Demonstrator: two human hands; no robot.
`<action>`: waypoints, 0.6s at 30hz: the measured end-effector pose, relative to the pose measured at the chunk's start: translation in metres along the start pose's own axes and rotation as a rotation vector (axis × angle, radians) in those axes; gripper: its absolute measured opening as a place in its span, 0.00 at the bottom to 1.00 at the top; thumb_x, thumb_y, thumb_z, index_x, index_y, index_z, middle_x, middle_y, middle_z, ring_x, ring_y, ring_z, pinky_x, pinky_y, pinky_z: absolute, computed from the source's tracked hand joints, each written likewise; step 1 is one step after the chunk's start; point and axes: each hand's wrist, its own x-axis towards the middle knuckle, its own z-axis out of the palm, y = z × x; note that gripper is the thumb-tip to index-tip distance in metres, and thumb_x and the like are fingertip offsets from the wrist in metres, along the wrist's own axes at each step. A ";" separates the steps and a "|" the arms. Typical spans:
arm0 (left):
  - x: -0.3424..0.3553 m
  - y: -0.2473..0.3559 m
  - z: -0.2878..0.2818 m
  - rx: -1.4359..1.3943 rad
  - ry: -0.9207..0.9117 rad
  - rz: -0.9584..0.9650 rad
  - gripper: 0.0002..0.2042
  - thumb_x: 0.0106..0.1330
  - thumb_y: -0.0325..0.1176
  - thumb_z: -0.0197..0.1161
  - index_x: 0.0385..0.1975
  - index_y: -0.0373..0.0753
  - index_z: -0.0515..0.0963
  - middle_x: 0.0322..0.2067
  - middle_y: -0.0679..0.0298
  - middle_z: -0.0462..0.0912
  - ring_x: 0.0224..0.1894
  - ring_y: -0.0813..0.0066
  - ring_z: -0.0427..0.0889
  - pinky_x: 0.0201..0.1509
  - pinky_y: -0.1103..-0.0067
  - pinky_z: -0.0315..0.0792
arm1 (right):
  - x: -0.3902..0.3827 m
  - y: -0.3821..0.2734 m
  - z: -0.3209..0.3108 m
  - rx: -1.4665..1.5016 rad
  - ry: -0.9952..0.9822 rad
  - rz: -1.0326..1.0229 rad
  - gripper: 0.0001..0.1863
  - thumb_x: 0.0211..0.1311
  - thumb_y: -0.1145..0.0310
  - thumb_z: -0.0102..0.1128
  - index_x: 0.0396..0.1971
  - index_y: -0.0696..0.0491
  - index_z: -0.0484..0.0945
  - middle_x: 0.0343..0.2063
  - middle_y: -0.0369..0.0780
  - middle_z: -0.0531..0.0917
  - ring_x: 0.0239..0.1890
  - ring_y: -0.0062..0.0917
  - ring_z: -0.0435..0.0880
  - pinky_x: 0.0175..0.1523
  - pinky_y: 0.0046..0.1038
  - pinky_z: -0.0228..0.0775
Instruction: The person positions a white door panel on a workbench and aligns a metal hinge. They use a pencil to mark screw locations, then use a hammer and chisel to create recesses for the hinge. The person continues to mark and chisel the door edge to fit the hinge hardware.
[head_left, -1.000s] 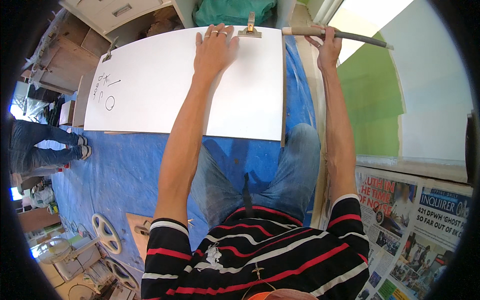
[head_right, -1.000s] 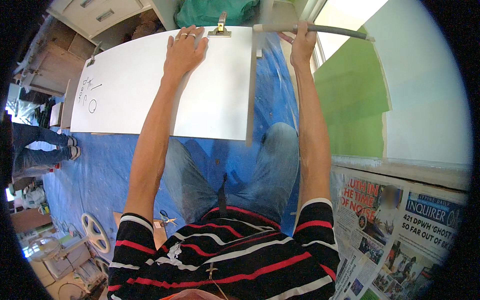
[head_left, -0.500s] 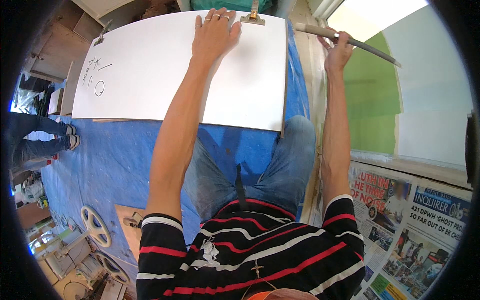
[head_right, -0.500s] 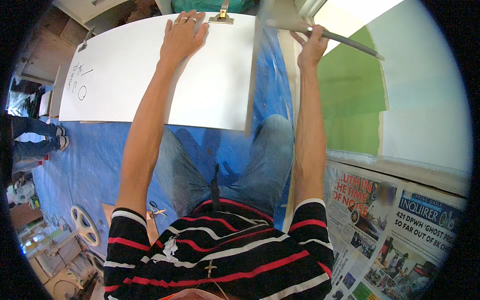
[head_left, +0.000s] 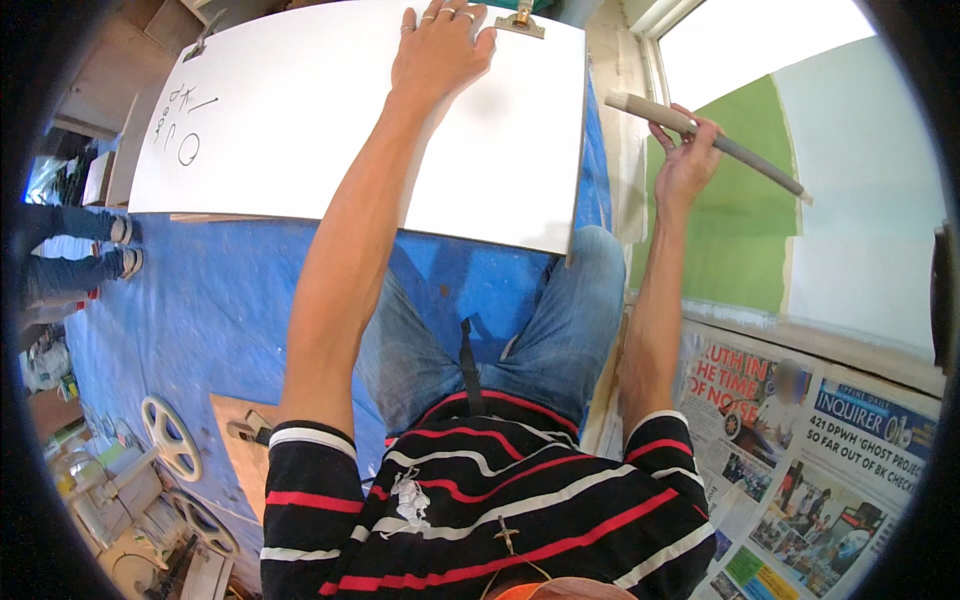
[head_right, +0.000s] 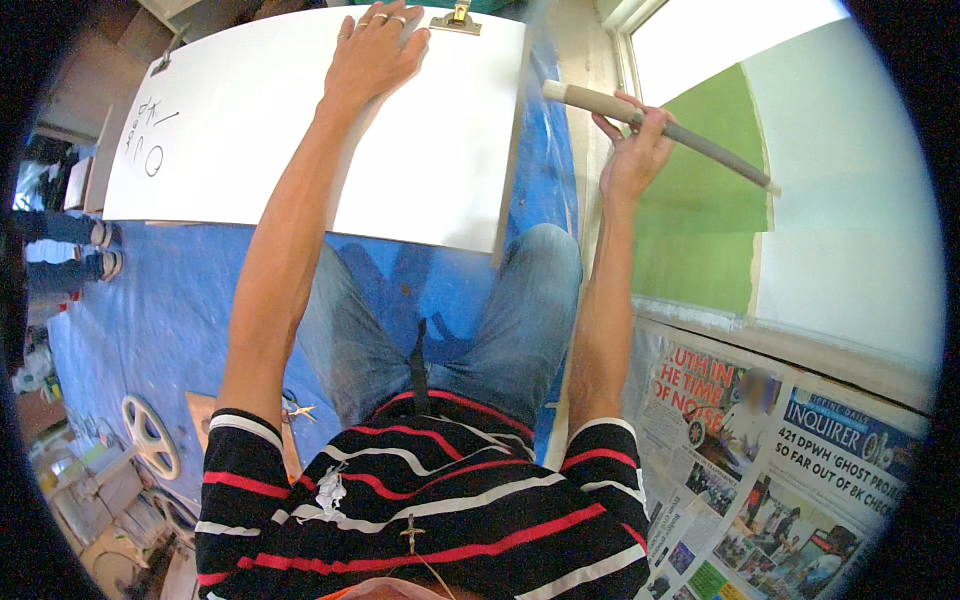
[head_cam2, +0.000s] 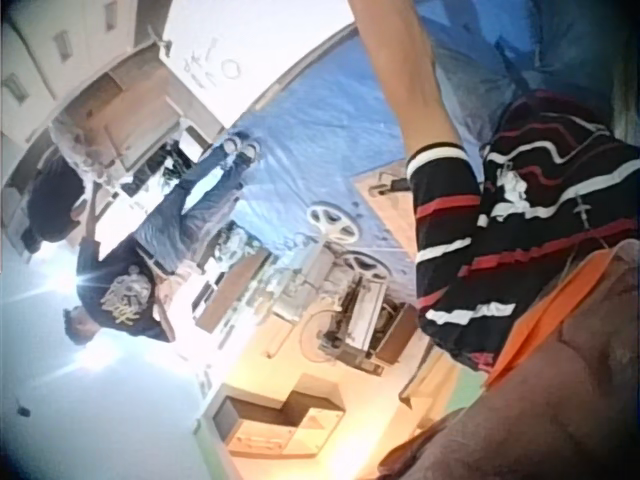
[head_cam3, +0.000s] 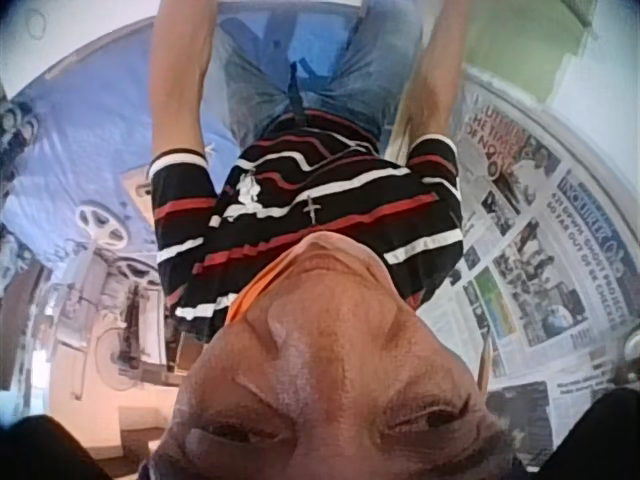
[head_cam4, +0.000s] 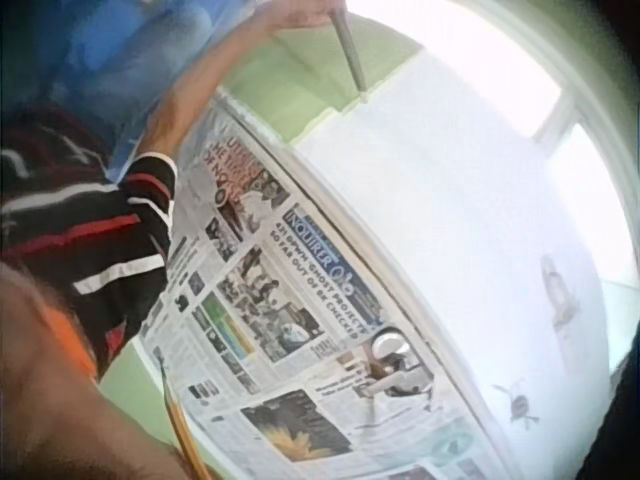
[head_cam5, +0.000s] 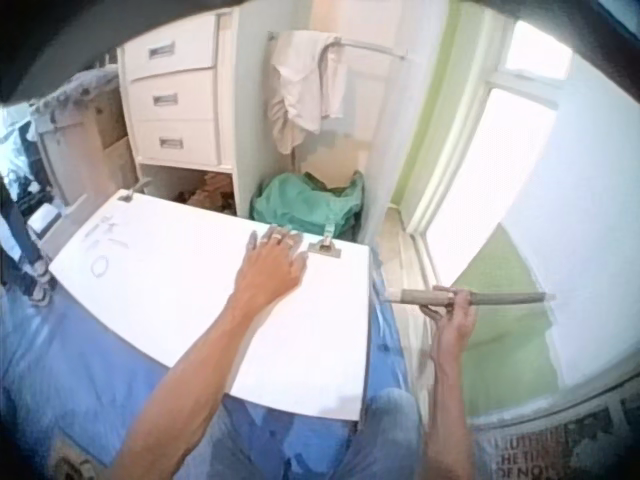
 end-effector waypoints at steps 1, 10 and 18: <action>0.000 0.001 -0.001 0.009 0.016 0.009 0.24 0.74 0.44 0.52 0.62 0.35 0.75 0.66 0.48 0.73 0.73 0.50 0.65 0.78 0.51 0.52 | -0.003 -0.003 -0.001 0.011 -0.014 0.007 0.15 0.83 0.57 0.38 0.47 0.56 0.63 0.46 0.57 0.82 0.47 0.41 0.85 0.44 0.45 0.90; 0.000 -0.001 0.002 0.030 0.001 -0.008 0.24 0.74 0.44 0.52 0.63 0.37 0.74 0.67 0.50 0.72 0.73 0.51 0.64 0.79 0.52 0.51 | -0.030 -0.027 -0.004 -0.091 -0.092 0.001 0.17 0.83 0.55 0.37 0.49 0.55 0.64 0.46 0.57 0.82 0.45 0.40 0.86 0.44 0.44 0.89; 0.001 0.003 -0.004 0.041 -0.043 -0.011 0.23 0.74 0.44 0.52 0.63 0.38 0.75 0.66 0.52 0.73 0.72 0.53 0.65 0.78 0.52 0.53 | -0.061 -0.037 -0.013 -0.003 -0.058 0.010 0.15 0.83 0.57 0.38 0.49 0.54 0.63 0.46 0.56 0.82 0.45 0.38 0.86 0.44 0.42 0.88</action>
